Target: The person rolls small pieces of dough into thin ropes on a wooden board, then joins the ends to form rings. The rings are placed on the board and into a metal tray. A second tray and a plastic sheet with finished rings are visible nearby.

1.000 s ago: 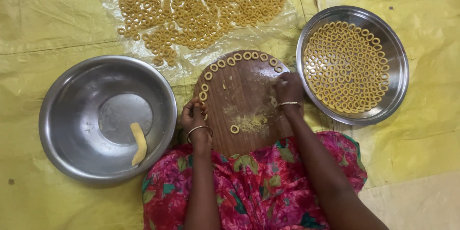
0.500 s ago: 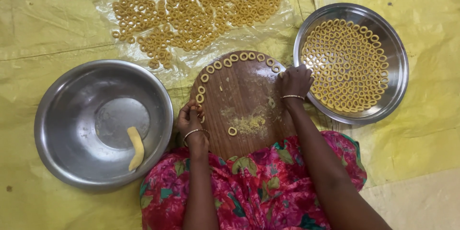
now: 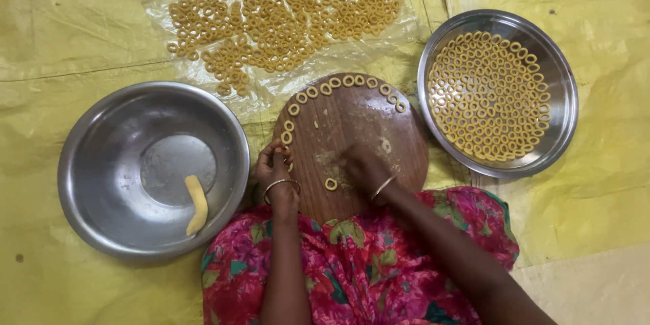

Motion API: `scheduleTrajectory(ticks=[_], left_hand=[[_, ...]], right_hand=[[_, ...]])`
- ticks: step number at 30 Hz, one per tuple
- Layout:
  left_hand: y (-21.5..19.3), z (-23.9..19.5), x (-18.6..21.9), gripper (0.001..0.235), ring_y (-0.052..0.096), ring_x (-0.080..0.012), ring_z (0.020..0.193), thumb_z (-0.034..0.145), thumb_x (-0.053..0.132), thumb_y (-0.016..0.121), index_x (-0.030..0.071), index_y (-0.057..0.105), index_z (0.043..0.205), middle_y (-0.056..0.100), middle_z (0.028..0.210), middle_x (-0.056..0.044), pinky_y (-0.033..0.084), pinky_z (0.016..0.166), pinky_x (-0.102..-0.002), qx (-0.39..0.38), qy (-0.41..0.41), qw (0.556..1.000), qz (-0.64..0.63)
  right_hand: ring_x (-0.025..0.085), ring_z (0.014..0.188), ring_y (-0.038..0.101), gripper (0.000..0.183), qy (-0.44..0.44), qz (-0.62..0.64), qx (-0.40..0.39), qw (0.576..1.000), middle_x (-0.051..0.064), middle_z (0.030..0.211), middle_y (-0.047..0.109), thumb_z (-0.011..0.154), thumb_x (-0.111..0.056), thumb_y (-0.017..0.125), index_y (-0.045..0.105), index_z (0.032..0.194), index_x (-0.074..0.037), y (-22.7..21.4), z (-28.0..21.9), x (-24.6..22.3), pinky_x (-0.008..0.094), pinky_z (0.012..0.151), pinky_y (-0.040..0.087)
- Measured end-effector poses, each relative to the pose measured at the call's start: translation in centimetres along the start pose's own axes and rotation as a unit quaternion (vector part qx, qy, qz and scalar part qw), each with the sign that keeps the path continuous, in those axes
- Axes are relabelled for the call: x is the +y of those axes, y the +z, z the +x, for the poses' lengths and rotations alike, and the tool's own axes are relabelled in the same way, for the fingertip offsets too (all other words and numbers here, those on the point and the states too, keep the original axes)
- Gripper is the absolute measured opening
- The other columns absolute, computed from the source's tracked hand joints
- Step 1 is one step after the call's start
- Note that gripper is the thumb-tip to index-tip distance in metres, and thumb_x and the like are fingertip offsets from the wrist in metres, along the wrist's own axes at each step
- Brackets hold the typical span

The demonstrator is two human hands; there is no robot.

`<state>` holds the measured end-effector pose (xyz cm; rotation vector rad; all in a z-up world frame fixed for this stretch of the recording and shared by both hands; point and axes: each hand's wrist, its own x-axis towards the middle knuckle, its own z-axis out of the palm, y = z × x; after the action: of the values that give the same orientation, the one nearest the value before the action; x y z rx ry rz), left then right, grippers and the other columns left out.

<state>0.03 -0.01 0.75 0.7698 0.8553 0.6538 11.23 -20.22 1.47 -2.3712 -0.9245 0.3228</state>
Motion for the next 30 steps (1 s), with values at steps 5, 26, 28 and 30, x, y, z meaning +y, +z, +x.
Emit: scheduleTrajectory(ticks=[5, 26, 28, 30], left_hand=[[0.0, 0.0, -0.4, 0.013, 0.060, -0.0084, 0.075, 0.101, 0.001, 0.061, -0.001, 0.068, 0.112, 0.067, 0.092, -0.003, 0.052, 0.070, -0.024, -0.002, 0.008, 1.000, -0.030], [0.2, -0.2, 0.1, 0.013, 0.064, -0.0088, 0.078, 0.102, 0.001, 0.061, -0.002, 0.068, 0.113, 0.068, 0.095, -0.005, 0.054, 0.071, -0.023, 0.002, 0.001, 1.000, -0.001], [0.1, 0.0, 0.0, 0.013, 0.063, -0.0087, 0.077, 0.102, 0.001, 0.061, -0.002, 0.068, 0.112, 0.068, 0.094, -0.005, 0.054, 0.071, -0.023, 0.003, 0.001, 1.000, -0.003], [0.1, 0.0, -0.1, 0.013, 0.063, -0.0083, 0.076, 0.101, 0.001, 0.061, -0.002, 0.067, 0.111, 0.068, 0.094, -0.004, 0.054, 0.071, -0.023, 0.006, 0.001, 1.000, -0.009]], right_hand=[[0.038, 0.101, 0.060, 0.018, -0.084, 0.034, -0.035, 0.995, 0.017, 0.104, 0.060, 0.084, -0.013, 0.071, 0.066, 0.098, -0.003, 1.8, -2.5, -4.2, 0.046, 0.084, 0.050], [0.032, 0.109, 0.051, 0.016, 0.100, -0.314, 0.251, 0.910, 0.010, 0.107, 0.055, 0.085, -0.021, 0.075, 0.069, 0.097, -0.011, -7.4, 3.0, 9.3, 0.049, 0.090, 0.040], [0.032, 0.109, 0.052, 0.016, 0.106, -0.315, 0.248, 0.910, 0.009, 0.107, 0.056, 0.086, -0.020, 0.075, 0.068, 0.097, -0.011, -7.5, 3.1, 9.3, 0.049, 0.091, 0.040], [0.032, 0.109, 0.051, 0.013, 0.106, -0.317, 0.243, 0.910, 0.009, 0.107, 0.056, 0.089, -0.020, 0.074, 0.070, 0.097, -0.011, -7.6, 3.1, 9.2, 0.049, 0.090, 0.039]])
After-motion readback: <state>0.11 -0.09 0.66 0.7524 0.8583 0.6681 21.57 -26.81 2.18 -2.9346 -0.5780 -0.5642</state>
